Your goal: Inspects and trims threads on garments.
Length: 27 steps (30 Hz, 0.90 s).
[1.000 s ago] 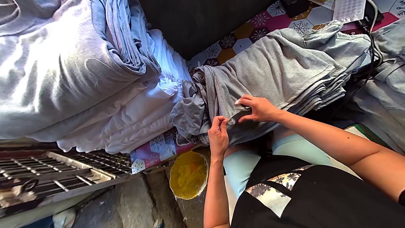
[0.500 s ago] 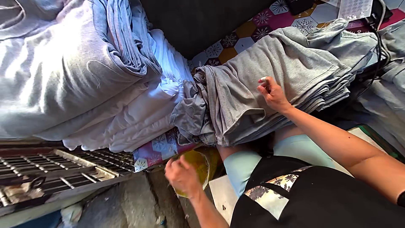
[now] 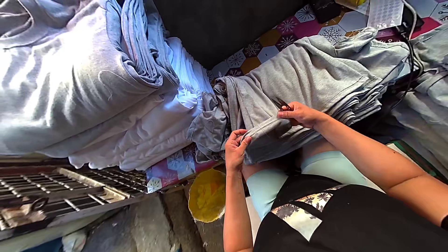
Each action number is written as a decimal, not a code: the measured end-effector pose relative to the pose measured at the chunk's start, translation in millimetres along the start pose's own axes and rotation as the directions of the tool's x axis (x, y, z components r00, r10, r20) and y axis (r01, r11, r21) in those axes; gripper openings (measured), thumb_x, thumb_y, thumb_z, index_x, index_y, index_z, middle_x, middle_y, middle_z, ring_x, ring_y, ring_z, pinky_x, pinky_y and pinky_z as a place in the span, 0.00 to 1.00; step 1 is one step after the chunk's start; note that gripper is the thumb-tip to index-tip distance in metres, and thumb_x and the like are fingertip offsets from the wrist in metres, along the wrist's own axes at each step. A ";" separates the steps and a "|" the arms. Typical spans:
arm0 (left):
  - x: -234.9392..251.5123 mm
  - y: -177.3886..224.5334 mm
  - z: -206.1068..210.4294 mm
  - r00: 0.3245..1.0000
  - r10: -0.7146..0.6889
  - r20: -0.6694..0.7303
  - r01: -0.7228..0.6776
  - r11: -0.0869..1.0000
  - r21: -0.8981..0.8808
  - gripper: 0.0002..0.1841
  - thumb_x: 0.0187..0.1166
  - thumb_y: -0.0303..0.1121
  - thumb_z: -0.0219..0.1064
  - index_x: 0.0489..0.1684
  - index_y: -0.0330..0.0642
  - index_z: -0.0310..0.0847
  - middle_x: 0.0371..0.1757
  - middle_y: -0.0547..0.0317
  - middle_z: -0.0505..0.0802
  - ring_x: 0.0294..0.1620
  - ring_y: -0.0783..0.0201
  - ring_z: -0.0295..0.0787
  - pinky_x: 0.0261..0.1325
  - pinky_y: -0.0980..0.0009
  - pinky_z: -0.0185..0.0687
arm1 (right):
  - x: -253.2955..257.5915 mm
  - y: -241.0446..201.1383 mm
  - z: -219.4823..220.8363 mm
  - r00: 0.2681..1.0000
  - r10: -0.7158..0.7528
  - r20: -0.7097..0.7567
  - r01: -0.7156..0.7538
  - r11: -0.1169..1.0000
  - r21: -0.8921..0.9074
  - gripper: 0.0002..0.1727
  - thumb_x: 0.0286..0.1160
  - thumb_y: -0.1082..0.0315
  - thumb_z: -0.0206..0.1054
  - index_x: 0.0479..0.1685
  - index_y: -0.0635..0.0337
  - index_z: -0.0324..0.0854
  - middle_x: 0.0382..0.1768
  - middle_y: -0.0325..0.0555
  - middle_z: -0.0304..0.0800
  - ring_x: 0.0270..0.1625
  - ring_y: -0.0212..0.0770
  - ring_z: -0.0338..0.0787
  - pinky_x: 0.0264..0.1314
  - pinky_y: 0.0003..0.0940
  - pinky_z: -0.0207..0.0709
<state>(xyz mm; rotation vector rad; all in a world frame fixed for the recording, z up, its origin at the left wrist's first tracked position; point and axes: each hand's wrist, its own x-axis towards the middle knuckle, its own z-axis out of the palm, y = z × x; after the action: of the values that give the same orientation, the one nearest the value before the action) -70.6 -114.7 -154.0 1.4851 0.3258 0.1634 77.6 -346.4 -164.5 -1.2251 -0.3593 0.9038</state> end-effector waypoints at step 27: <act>-8.8 3.6 21.1 0.984 -0.045 -0.173 0.024 0.993 -0.120 0.07 0.78 0.18 0.66 0.47 0.36 0.81 0.30 0.60 0.94 0.33 0.72 0.91 0.43 0.73 0.88 | -25.1 32.6 62.2 0.862 -0.502 -0.067 0.277 0.577 -0.768 0.22 0.83 0.47 0.60 0.39 0.58 0.83 0.20 0.35 0.76 0.22 0.31 0.77 0.25 0.33 0.71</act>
<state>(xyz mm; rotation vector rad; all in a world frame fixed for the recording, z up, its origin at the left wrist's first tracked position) -72.0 -137.1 -148.4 1.3507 0.4761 0.2817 6.9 -322.9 -167.7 -1.9011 -0.7915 0.1375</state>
